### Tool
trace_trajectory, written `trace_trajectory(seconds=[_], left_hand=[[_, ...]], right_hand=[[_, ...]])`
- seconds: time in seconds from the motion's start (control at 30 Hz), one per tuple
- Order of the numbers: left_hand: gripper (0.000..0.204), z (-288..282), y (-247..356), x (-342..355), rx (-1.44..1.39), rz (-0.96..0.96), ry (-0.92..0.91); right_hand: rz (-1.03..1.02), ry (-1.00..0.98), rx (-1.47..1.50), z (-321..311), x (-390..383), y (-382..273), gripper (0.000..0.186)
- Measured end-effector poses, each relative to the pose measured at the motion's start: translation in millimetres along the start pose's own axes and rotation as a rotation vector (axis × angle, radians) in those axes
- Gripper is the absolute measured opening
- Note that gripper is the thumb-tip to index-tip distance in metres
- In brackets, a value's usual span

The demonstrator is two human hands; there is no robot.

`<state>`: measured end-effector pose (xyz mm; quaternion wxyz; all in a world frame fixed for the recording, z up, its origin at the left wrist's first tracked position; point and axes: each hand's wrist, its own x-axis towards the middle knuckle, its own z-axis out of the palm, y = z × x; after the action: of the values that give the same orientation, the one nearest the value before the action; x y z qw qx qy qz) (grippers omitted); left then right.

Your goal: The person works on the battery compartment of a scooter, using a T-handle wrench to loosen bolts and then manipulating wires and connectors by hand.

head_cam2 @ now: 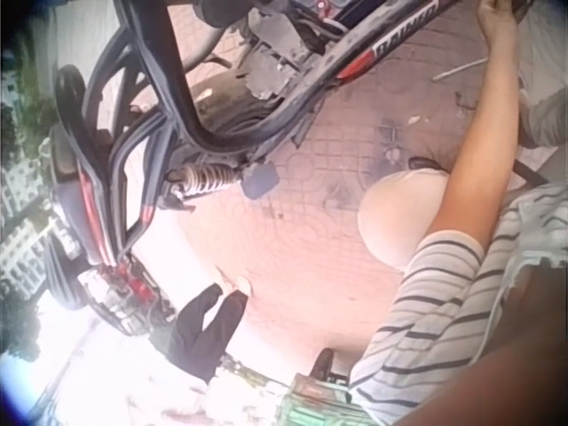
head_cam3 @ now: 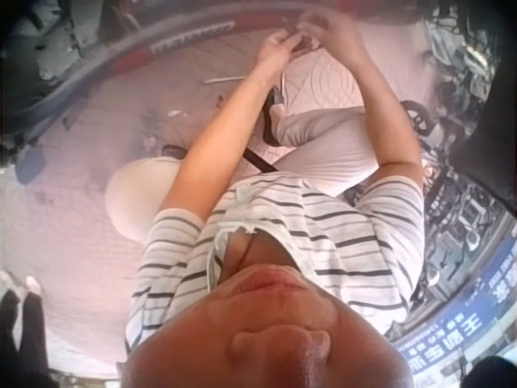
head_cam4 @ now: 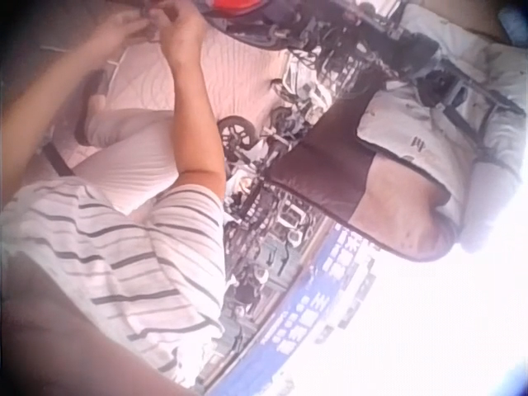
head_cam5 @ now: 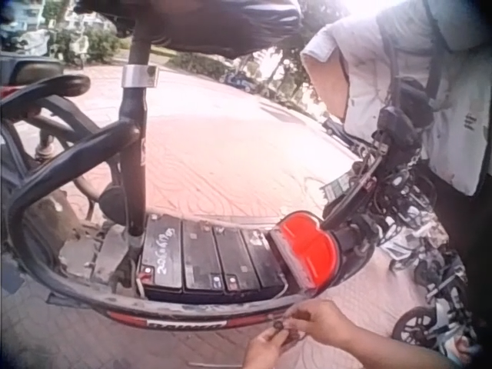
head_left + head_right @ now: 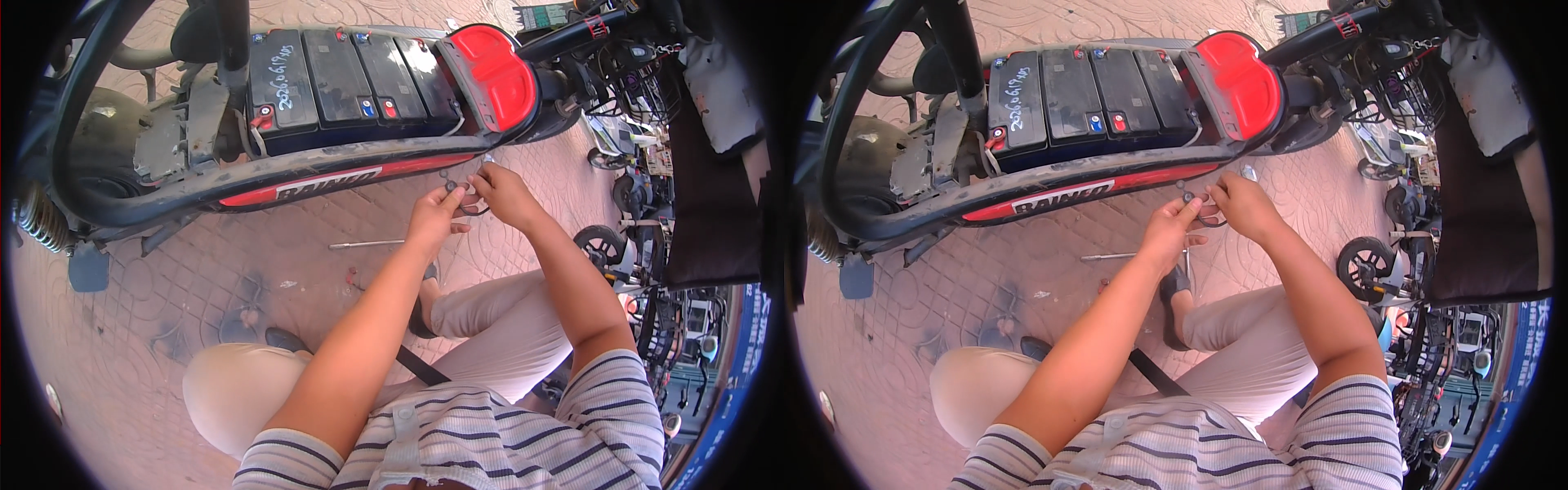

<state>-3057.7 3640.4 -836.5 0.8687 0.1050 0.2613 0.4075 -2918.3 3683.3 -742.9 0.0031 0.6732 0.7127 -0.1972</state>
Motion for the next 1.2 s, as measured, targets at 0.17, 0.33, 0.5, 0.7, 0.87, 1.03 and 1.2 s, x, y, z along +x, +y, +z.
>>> trace_trajectory(seconds=[0.17,0.33,0.5,0.7,0.87,1.03,1.2], left_hand=[[0.019,4,9,0,-0.109,0.088,0.105],[0.017,3,6,9,-0.196,0.184,0.048],[0.018,-3,7,13,-0.149,0.255,0.047],[0.017,-4,11,13,-0.189,0.238,0.022],[0.016,-1,14,13,-0.167,0.236,0.038],[0.017,0,12,12,-0.14,0.238,0.046],[0.017,0,10,11,-0.111,0.241,0.054]], right_hand=[[0.0,-0.001,0.296,-19,5,-48,0.017],[-0.036,-0.178,0.551,-20,14,-46,0.011],[-0.008,-0.188,0.513,-21,18,-56,0.013],[-0.067,-0.159,0.492,-22,21,-53,0.011],[-0.104,-0.103,0.509,-23,23,-51,0.008],[-0.066,-0.086,0.468,-23,25,-42,0.011],[0.023,-0.104,0.47,-24,21,-45,0.01]])
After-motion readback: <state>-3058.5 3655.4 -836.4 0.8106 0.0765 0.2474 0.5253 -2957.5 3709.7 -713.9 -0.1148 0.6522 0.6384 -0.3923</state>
